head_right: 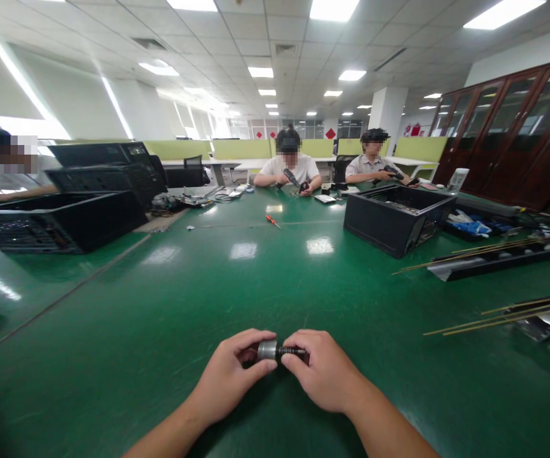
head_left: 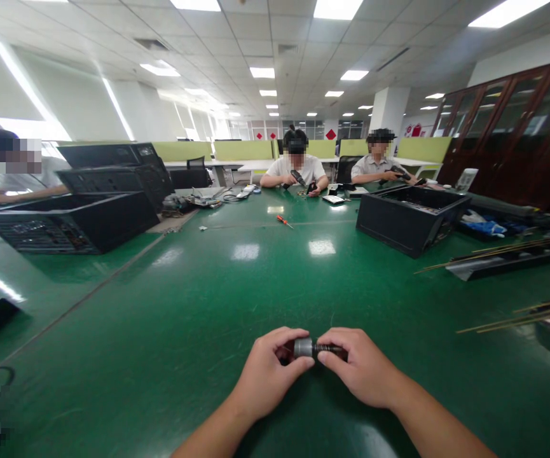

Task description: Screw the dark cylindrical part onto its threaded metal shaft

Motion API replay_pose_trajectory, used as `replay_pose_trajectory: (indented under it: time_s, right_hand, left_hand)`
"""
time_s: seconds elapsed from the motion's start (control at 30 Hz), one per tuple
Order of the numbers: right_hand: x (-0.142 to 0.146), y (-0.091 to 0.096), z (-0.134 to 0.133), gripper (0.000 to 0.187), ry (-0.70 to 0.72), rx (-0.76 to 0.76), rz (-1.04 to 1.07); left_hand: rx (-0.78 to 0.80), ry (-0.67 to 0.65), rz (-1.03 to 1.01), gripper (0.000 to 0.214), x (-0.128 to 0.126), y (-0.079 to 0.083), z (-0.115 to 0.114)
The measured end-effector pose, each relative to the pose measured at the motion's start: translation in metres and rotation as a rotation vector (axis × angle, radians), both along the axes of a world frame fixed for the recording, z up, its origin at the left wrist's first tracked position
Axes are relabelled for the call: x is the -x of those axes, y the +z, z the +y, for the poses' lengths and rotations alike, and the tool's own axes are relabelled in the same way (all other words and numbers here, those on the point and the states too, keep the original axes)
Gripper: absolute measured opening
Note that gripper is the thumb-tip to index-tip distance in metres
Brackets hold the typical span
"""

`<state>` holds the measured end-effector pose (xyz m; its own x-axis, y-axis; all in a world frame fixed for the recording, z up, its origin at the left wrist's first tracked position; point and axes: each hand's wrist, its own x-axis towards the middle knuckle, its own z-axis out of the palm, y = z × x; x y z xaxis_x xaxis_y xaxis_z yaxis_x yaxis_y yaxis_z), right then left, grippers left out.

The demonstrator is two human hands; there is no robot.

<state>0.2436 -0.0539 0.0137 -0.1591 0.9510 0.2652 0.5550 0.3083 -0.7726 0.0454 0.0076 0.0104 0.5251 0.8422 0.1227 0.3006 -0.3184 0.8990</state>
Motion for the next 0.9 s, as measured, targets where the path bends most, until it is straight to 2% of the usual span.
replay_pose_trajectory:
  time_s: [0.33,0.9]
  right_hand:
    - [-0.0005,0.0026,-0.0021,0.012,-0.008,0.003,-0.030]
    - [-0.0010,0.0030,-0.0009,0.013,-0.024,0.028,-0.016]
  left_hand:
    - [-0.003,0.003,0.002,0.031,-0.0002,0.0037,-0.0003]
    - [-0.024,0.037,-0.001,0.030,0.0006,0.0007,-0.0002]
